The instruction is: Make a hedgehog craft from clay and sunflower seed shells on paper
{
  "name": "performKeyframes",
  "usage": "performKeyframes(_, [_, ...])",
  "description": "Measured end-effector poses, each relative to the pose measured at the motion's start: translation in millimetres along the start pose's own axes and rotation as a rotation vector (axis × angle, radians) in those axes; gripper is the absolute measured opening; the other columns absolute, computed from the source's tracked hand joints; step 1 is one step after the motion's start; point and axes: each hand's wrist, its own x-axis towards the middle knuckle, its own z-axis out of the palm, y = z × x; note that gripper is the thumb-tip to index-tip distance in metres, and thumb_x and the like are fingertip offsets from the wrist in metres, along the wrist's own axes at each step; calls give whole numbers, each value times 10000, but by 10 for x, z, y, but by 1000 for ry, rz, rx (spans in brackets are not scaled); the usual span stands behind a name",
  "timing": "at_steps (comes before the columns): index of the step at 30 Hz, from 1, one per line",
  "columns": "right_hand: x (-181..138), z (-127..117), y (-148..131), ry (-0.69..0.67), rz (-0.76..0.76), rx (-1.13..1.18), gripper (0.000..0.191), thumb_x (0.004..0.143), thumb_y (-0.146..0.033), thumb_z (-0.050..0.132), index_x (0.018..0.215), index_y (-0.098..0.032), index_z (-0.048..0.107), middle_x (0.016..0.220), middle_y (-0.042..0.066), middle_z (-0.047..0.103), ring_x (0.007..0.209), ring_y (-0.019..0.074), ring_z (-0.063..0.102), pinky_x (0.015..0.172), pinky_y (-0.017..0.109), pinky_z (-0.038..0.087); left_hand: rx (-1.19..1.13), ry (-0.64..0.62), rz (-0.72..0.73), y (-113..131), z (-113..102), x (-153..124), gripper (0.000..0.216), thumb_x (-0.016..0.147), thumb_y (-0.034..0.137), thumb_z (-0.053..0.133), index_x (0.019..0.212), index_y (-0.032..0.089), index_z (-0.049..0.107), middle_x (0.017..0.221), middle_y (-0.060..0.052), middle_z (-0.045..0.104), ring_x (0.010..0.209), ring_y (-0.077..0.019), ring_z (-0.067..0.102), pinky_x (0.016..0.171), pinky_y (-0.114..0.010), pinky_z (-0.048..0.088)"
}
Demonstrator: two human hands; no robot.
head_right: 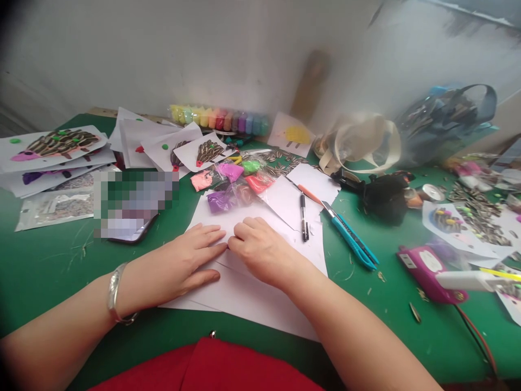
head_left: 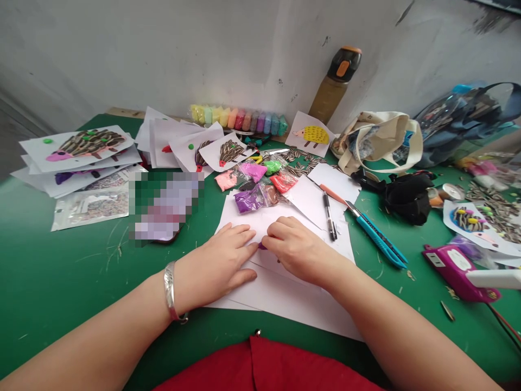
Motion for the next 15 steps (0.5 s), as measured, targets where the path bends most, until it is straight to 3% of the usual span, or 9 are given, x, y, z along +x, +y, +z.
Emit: performKeyframes(15, [18, 10, -7, 4, -23, 0, 234, 926, -56, 450, 780, -165, 596, 822, 65, 559, 778, 188, 423, 727, 331, 351, -17, -7, -13, 7, -8, 0, 423, 890, 315, 635, 1272, 140, 594, 1362, -191, 559, 1333, -359, 450, 1132, -557, 352])
